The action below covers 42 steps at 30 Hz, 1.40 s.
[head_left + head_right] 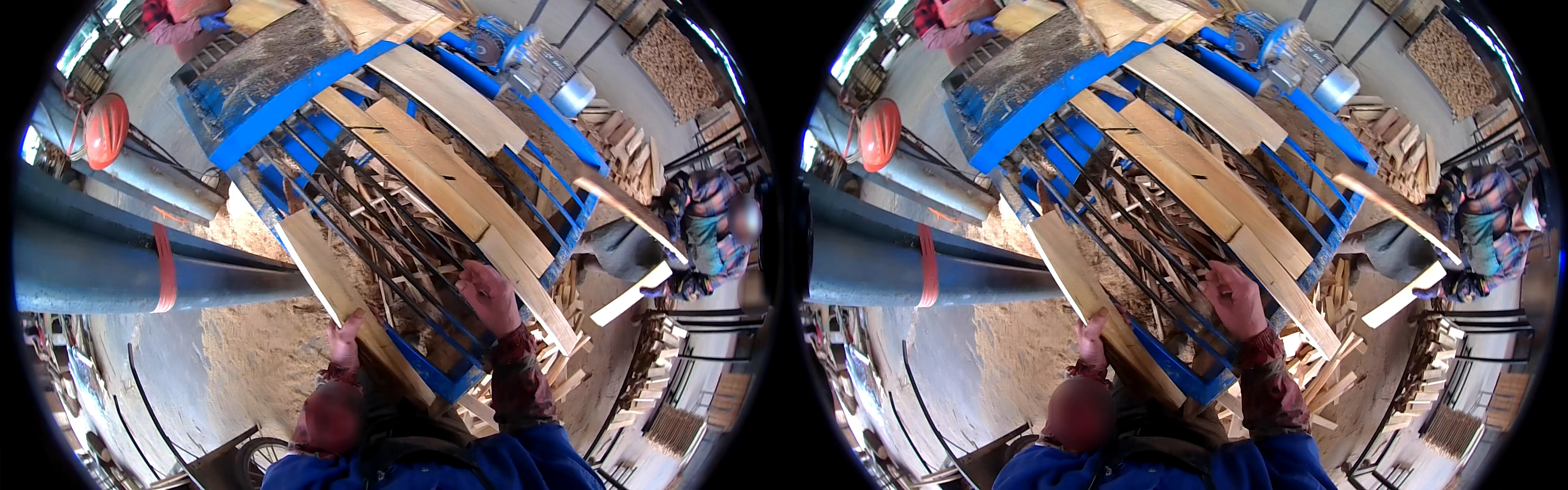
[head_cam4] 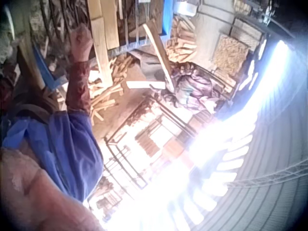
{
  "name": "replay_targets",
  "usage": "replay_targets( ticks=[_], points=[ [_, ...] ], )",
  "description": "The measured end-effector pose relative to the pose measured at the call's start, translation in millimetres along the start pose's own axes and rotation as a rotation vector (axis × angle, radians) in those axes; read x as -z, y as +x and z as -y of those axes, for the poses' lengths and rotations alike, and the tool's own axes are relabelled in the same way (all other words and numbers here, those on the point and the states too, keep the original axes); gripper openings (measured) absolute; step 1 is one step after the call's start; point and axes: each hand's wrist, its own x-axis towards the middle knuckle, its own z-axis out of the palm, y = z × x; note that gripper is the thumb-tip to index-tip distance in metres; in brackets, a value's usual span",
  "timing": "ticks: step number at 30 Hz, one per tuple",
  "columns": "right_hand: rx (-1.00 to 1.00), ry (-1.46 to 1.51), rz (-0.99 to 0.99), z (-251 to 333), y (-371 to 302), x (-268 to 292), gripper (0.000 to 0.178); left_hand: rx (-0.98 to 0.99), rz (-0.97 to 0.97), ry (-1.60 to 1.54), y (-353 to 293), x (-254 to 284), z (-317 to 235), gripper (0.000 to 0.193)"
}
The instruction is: The person picks up thin wooden strips from a pile on the floor and places them into a black wheelbarrow. They repeatedly gather handfuls of wood and transfer them to the cart, occasionally adjusting the pile.
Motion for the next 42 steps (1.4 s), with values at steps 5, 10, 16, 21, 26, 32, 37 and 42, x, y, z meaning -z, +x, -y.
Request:
replay_targets(
  ticks=[5,10,16,21,26,32,37,42],
  points=[
    [0.112,-0.004,0.081,-14.1,-1.8,-25.5,0.036,0.018,0.01,0.021,5.8,14.4,8.0,0.029],
    [0.207,-0.068,0.196,-3.9,-11.3,-48.8,0.037,0.055,0.036,-0.007,5.2,15.7,7.3,0.031],
    [0.234,-0.057,0.334,16.1,-56.4,-78.5,0.04,0.077,0.055,-0.037,4.1,19.5,4.1,0.028],
    [0.216,-0.06,0.428,8.9,-75.5,-94.7,0.047,0.05,0.025,-0.06,-2.2,19.8,8.2,0.027],
    [0.081,0.112,0.551,-4.2,-102.6,-113.2,0.053,0.02,0.046,0.051,-35.6,27.1,12.0,0.041],
    [-0.258,0.448,0.731,-29.9,-144.4,-134.1,0.068,-0.033,-0.006,-0.037,-63.6,36.1,11.0,0.043],
    [-0.264,0.439,0.678,-18.0,-165.1,-139.5,0.084,0.08,-0.028,-0.053,-73.7,43.6,14.9,0.042],
    [-0.324,0.417,0.588,7.7,-173.5,-139.4,0.083,0.168,0.1,-0.129,-66.9,50.7,18.0,0.039]
  ],
)
